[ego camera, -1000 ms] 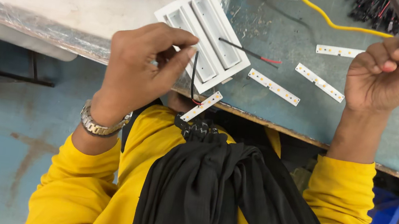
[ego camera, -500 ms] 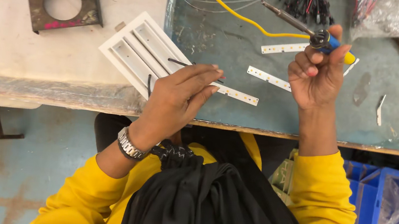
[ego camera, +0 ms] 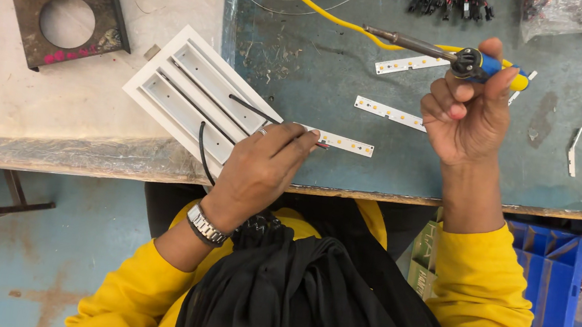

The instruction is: The person solders wires to LED strip modules on a workbench, using a soldering iron and solder wire. They repeatedly heat joints, apply solder, and reposition the strips and wires to complete connections.

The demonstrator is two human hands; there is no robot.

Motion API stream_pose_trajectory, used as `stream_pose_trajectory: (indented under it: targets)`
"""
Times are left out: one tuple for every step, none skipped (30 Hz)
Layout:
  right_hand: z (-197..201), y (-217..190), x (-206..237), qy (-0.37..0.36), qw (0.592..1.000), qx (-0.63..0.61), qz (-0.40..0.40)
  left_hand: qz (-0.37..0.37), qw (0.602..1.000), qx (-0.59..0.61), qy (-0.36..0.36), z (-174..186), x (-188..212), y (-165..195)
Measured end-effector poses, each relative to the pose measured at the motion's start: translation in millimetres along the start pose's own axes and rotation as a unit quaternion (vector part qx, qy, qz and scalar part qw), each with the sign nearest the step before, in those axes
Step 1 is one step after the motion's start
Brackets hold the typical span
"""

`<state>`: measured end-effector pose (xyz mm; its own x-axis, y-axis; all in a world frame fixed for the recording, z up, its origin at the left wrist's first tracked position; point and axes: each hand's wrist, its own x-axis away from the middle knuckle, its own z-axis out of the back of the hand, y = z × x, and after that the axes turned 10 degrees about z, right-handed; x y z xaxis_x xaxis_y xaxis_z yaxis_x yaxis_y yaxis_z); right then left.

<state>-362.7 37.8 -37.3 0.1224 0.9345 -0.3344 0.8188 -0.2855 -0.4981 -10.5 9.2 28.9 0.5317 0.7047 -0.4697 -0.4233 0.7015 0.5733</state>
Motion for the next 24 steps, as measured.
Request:
stream_pose_trajectory:
  targets:
    - [0, -1, 1, 0.002, 1.0, 0.003, -0.001, -0.004, 1.0, -0.007, -0.001, -3, 2, 1]
    - [-1, -3, 2, 0.005, 1.0, 0.007, -0.002, 0.001, 1.0, -0.015, 0.004, -5, 3, 2]
    - [-3, -5, 3, 0.009, 1.0, 0.017, -0.002, 0.007, 1.0, -0.024, 0.008, -7, 4, 3]
    - [-4, -6, 4, 0.012, 1.0, 0.028, -0.002, 0.012, 0.999, -0.033, 0.013, -9, 5, 4]
    - [-7, -7, 6, 0.016, 0.999, 0.044, 0.0, 0.014, 0.999, -0.039, 0.015, -11, 5, 5]
    - [-10, -7, 7, 0.016, 0.997, 0.071, 0.003, 0.017, 0.999, -0.045, 0.017, -12, 6, 6]
    - [-13, -7, 9, 0.017, 0.995, 0.097, 0.006, 0.02, 0.998, -0.052, 0.019, -13, 6, 8]
    - [-16, -7, 11, 0.014, 0.991, 0.133, 0.01, 0.03, 0.997, -0.067, 0.008, -13, 6, 9]
    - [-19, -7, 13, 0.01, 0.987, 0.158, 0.016, 0.041, 0.996, -0.083, -0.004, -13, 7, 12]
    - [-23, -7, 15, 0.006, 0.983, 0.182, 0.021, 0.051, 0.994, -0.098, -0.016, -12, 8, 14]
    - [-26, -7, 18, 0.0, 0.98, 0.196, 0.028, 0.07, 0.991, -0.104, -0.037, -11, 9, 17]
    - [-28, -7, 18, -0.001, 0.979, 0.201, 0.034, 0.089, 0.988, -0.11, -0.059, -10, 11, 20]
    - [-29, -8, 19, -0.002, 0.977, 0.207, 0.04, 0.106, 0.984, -0.115, -0.081, -9, 13, 23]
    - [-30, -8, 19, 0.002, 0.978, 0.206, 0.044, 0.099, 0.987, -0.109, -0.07, -8, 14, 26]
    - [-30, -8, 19, 0.005, 0.978, 0.203, 0.048, 0.092, 0.989, -0.103, -0.059, -8, 16, 28]
    - [-30, -7, 19, 0.009, 0.978, 0.201, 0.052, 0.084, 0.991, -0.097, -0.048, -8, 17, 29]
    - [-30, -7, 18, 0.012, 0.979, 0.197, 0.053, 0.08, 0.991, -0.093, -0.043, -9, 18, 30]
    - [-29, -6, 18, 0.014, 0.979, 0.195, 0.055, 0.075, 0.992, -0.09, -0.039, -9, 19, 30]
    - [-29, -5, 17, 0.016, 0.979, 0.193, 0.057, 0.071, 0.993, -0.086, -0.034, -10, 20, 30]
    - [-28, -4, 18, 0.016, 0.979, 0.193, 0.059, 0.075, 0.994, -0.078, -0.035, -11, 21, 29]
    - [-28, -4, 18, 0.031, 0.979, 0.194, 0.059, 0.079, 0.994, -0.07, -0.036, -12, 22, 29]
    - [-28, -3, 19, 0.045, 0.978, 0.194, 0.059, 0.083, 0.994, -0.061, -0.036, -13, 23, 28]
    - [-29, -3, 20, 0.073, 0.976, 0.196, 0.059, 0.085, 0.994, -0.054, -0.038, -14, 24, 27]
    - [-30, -2, 21, 0.072, 0.976, 0.197, 0.061, 0.086, 0.994, -0.047, -0.04, -15, 25, 26]
